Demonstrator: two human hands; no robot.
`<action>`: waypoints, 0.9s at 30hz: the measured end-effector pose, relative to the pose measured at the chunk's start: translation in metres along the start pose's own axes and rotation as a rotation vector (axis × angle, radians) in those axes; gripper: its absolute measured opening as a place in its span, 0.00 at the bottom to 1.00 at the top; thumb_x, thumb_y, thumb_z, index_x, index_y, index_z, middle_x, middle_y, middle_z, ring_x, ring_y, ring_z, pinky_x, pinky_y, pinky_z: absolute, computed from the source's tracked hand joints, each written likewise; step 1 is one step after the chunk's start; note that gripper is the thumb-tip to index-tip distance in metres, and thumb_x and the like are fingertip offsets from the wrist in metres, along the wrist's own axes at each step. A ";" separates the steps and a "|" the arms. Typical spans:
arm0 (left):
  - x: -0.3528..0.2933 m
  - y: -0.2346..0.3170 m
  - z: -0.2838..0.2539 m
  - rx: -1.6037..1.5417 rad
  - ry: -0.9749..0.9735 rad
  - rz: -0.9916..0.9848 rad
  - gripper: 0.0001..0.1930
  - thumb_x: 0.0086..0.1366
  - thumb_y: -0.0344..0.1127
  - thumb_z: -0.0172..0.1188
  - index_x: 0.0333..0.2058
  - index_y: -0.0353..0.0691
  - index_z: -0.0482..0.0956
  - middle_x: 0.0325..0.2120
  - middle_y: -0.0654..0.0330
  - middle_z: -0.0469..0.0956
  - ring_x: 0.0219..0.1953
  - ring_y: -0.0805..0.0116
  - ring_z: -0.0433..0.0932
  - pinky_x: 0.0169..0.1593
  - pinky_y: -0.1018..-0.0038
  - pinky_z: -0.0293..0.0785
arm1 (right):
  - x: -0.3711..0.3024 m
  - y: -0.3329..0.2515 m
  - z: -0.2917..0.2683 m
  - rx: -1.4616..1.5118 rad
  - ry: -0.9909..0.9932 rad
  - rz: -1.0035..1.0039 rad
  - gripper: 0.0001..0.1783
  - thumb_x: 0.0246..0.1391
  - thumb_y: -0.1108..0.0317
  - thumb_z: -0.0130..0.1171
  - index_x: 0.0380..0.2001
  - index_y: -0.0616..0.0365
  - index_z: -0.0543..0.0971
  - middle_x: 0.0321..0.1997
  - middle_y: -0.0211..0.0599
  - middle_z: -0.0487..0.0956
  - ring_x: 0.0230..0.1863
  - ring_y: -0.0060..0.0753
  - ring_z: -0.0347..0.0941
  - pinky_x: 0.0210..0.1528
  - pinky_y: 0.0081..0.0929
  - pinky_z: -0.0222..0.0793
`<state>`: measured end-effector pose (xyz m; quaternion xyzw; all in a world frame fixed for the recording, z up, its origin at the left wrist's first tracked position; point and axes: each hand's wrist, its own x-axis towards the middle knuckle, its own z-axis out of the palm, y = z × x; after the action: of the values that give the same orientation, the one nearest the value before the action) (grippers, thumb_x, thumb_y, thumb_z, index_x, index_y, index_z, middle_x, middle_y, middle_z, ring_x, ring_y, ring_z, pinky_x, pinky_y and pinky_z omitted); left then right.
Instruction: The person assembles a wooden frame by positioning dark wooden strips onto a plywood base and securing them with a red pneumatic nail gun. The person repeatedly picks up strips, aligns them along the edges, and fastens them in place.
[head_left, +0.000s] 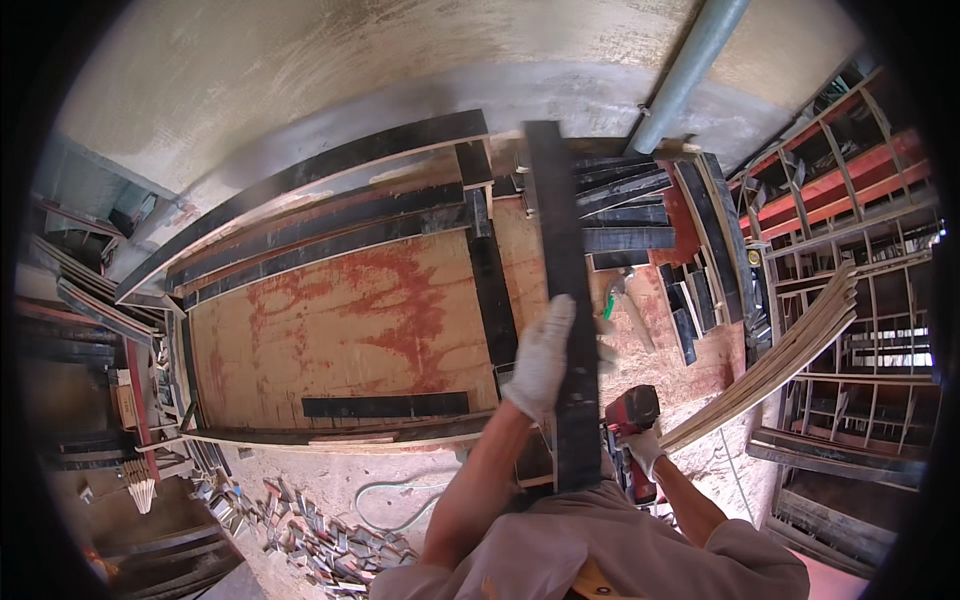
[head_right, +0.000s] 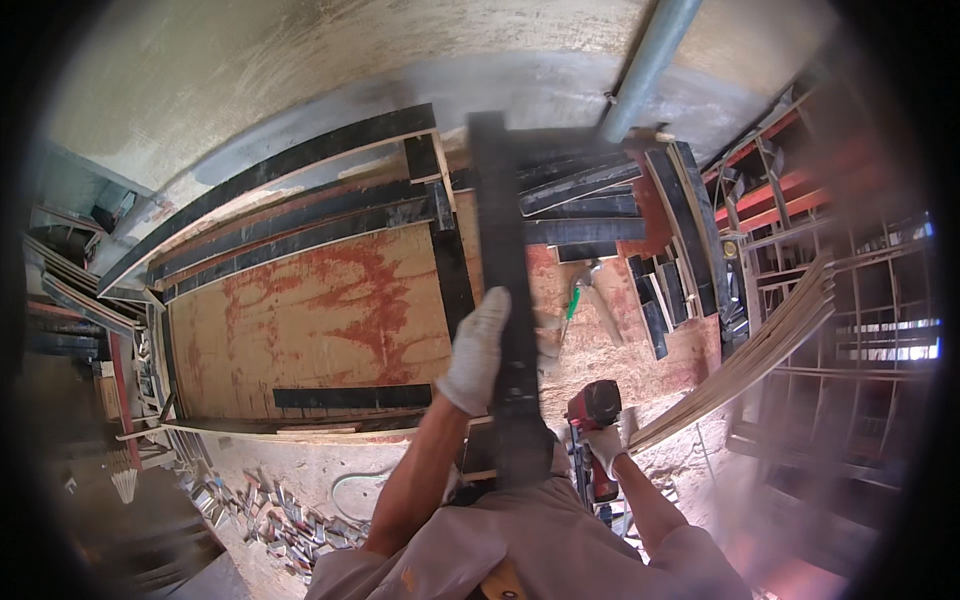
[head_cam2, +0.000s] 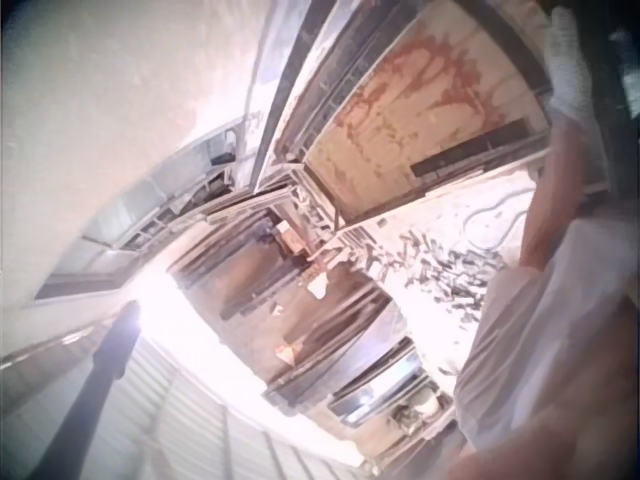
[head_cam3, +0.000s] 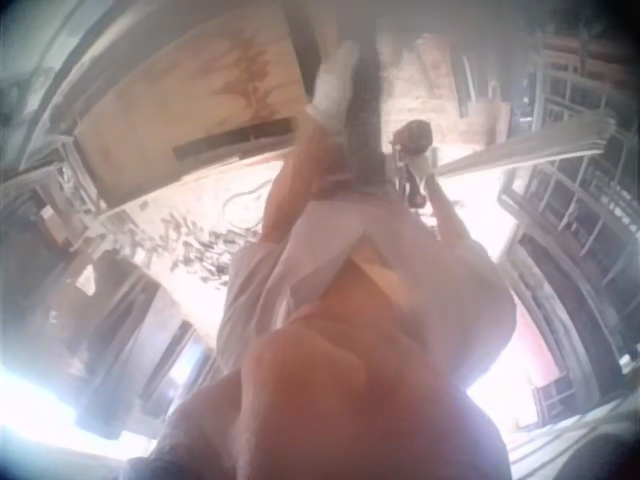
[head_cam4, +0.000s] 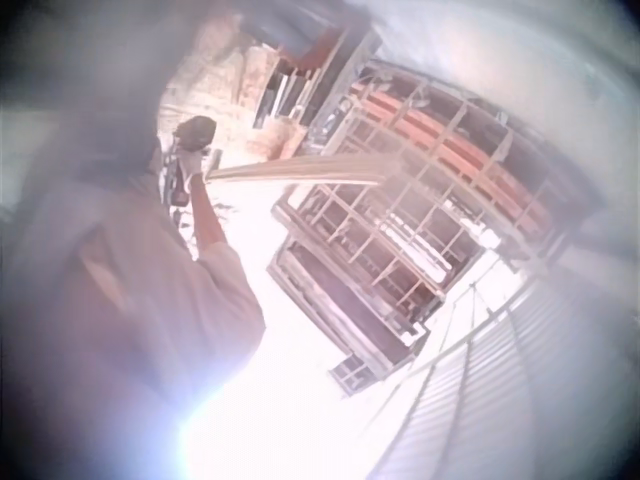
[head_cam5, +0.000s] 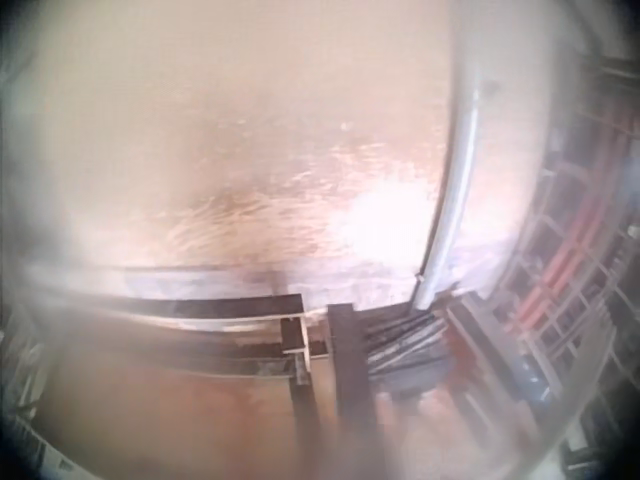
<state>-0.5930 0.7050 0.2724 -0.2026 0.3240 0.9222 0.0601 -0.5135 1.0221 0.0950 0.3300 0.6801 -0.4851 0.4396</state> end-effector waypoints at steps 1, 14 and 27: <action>-0.003 0.007 -0.011 0.026 0.038 -0.002 0.29 0.77 0.60 0.49 0.46 0.35 0.78 0.36 0.50 0.85 0.30 0.62 0.87 0.36 0.67 0.87 | 0.002 0.003 -0.002 0.015 -0.012 -0.016 0.17 0.49 0.81 0.62 0.41 0.51 0.84 0.16 0.31 0.73 0.11 0.29 0.67 0.12 0.33 0.63; -0.010 0.025 -0.072 0.043 0.088 0.003 0.28 0.79 0.60 0.46 0.54 0.36 0.74 0.40 0.53 0.83 0.33 0.62 0.84 0.38 0.65 0.85 | 0.016 0.008 -0.007 0.042 -0.017 0.005 0.06 0.48 0.80 0.63 0.27 0.57 0.79 0.14 0.34 0.72 0.10 0.33 0.68 0.11 0.36 0.66; -0.011 0.028 -0.066 0.012 0.092 -0.001 0.29 0.79 0.59 0.46 0.54 0.35 0.72 0.40 0.52 0.83 0.31 0.62 0.84 0.37 0.65 0.85 | 0.009 -0.001 -0.002 -0.021 0.015 0.022 0.05 0.49 0.78 0.66 0.24 0.61 0.79 0.15 0.36 0.73 0.11 0.34 0.70 0.11 0.35 0.67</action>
<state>-0.5674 0.6419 0.2467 -0.2444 0.3320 0.9099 0.0468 -0.5183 1.0244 0.0875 0.3365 0.6848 -0.4706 0.4431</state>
